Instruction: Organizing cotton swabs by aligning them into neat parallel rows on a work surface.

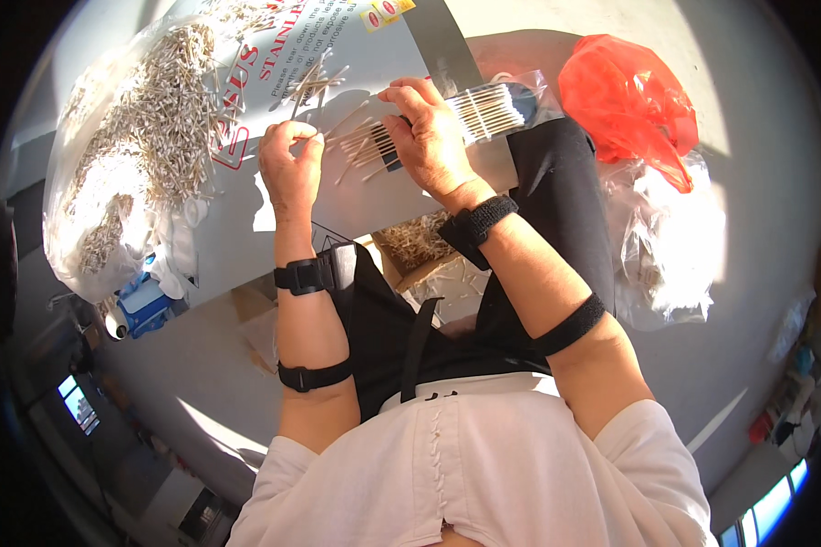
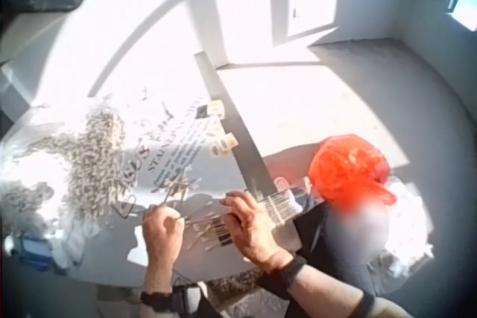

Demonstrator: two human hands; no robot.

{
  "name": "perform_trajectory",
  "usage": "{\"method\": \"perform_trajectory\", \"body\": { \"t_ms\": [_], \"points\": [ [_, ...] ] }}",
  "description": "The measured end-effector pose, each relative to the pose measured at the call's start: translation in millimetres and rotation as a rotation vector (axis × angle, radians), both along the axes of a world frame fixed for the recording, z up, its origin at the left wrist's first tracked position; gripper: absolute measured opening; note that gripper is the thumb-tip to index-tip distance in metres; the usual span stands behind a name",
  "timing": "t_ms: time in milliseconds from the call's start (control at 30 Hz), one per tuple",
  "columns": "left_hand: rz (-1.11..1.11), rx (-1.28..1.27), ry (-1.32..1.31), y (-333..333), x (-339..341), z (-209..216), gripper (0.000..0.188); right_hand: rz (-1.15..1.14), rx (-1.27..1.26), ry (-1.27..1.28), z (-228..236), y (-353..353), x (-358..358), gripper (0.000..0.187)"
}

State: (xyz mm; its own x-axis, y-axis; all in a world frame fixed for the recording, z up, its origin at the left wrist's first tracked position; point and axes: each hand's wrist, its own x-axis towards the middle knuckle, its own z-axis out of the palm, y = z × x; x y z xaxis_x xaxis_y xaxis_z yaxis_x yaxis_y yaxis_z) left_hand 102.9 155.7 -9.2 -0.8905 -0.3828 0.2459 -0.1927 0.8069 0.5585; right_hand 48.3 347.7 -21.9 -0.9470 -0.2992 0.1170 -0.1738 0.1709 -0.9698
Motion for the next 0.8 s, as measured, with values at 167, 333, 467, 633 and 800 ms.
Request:
{"method": "perform_trajectory", "body": {
  "t_ms": [167, 333, 467, 633, 800],
  "points": [
    [-0.093, -0.150, -0.071, 30.3, 37.8, -0.1, 0.026, 0.199, 0.339, 0.365, -1.2, -13.4, -30.5, 0.027],
    [-0.105, -0.108, -0.049, 26.2, 37.1, -6.2, 0.023, 0.234, 0.410, 0.424, -7.6, -22.6, -39.9, 0.015],
    [-0.030, -0.169, 0.080, 5.8, 5.8, 2.9, 0.016, 0.232, 0.383, 0.490, -8.8, -30.0, -35.6, 0.007],
    [-0.089, -0.123, 0.072, 15.5, -28.1, -5.3, 0.012, 0.227, 0.291, 0.478, -11.0, -27.6, -39.5, 0.009],
    [0.074, -0.067, 0.030, 27.7, -3.4, -1.7, 0.008, 0.324, 0.237, 0.335, -23.1, -14.4, -46.6, 0.012]
  ]
}}
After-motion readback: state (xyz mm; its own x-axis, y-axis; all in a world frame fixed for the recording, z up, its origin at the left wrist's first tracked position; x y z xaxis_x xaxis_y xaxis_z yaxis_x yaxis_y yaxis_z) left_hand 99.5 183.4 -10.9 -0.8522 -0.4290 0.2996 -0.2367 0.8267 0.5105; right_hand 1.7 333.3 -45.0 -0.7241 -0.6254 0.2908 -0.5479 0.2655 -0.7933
